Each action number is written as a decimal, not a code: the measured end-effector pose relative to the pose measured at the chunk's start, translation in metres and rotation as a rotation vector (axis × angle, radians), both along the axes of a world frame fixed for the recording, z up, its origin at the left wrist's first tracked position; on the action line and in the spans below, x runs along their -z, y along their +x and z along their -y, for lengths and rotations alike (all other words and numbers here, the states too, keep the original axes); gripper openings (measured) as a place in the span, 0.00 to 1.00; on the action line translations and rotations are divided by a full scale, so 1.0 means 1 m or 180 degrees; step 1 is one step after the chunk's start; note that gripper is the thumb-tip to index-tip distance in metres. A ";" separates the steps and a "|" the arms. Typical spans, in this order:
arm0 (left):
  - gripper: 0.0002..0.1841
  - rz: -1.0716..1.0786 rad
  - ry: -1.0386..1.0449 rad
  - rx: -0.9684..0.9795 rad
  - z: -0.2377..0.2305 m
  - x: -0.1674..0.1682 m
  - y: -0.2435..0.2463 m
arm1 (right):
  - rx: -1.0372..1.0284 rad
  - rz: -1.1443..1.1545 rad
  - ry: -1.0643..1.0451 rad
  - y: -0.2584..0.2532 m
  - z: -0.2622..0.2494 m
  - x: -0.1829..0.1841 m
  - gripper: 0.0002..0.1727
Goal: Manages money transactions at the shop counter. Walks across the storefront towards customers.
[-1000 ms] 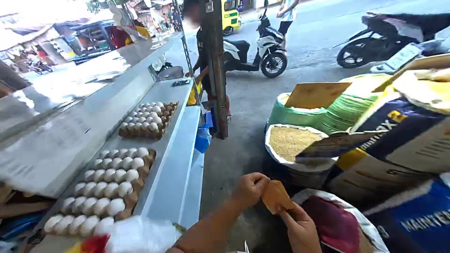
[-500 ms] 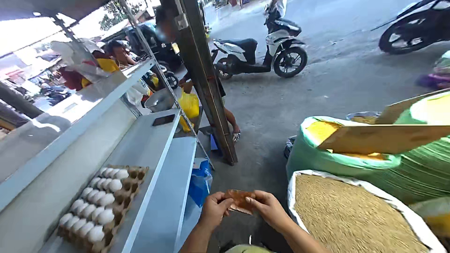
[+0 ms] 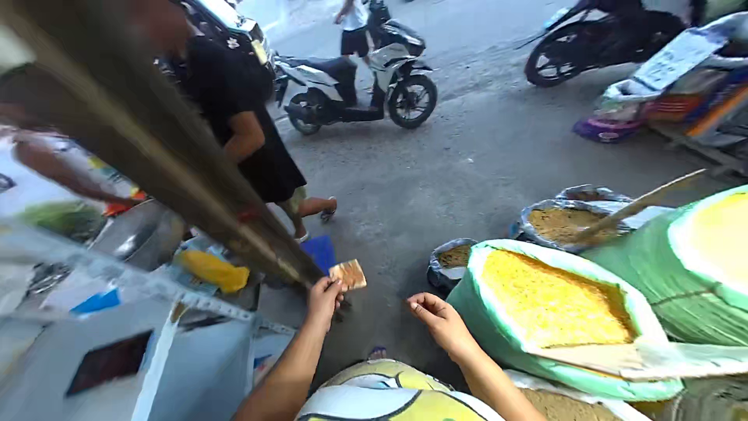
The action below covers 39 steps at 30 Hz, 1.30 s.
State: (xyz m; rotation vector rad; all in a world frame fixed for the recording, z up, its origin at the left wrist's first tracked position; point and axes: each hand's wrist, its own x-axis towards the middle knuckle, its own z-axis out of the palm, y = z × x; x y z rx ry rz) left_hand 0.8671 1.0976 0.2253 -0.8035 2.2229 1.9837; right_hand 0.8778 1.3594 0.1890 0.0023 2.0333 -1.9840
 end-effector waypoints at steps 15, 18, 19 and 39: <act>0.25 0.1533 -0.0920 0.0285 0.035 0.166 -0.463 | -0.1117 0.0748 0.1982 -0.424 -0.061 0.027 0.28; 0.23 0.1523 -0.0821 -0.1216 0.111 0.153 -0.466 | -0.1655 0.0465 0.2025 -0.534 -0.023 0.006 0.29; 0.22 0.1208 -0.0832 -0.1909 0.137 0.145 -0.466 | -0.1821 0.0311 0.1967 -0.567 -0.003 -0.001 0.29; 0.18 -0.0188 -0.1014 -0.5123 0.646 -0.024 -0.540 | -0.4291 -0.0227 0.3460 -0.920 0.340 0.066 0.37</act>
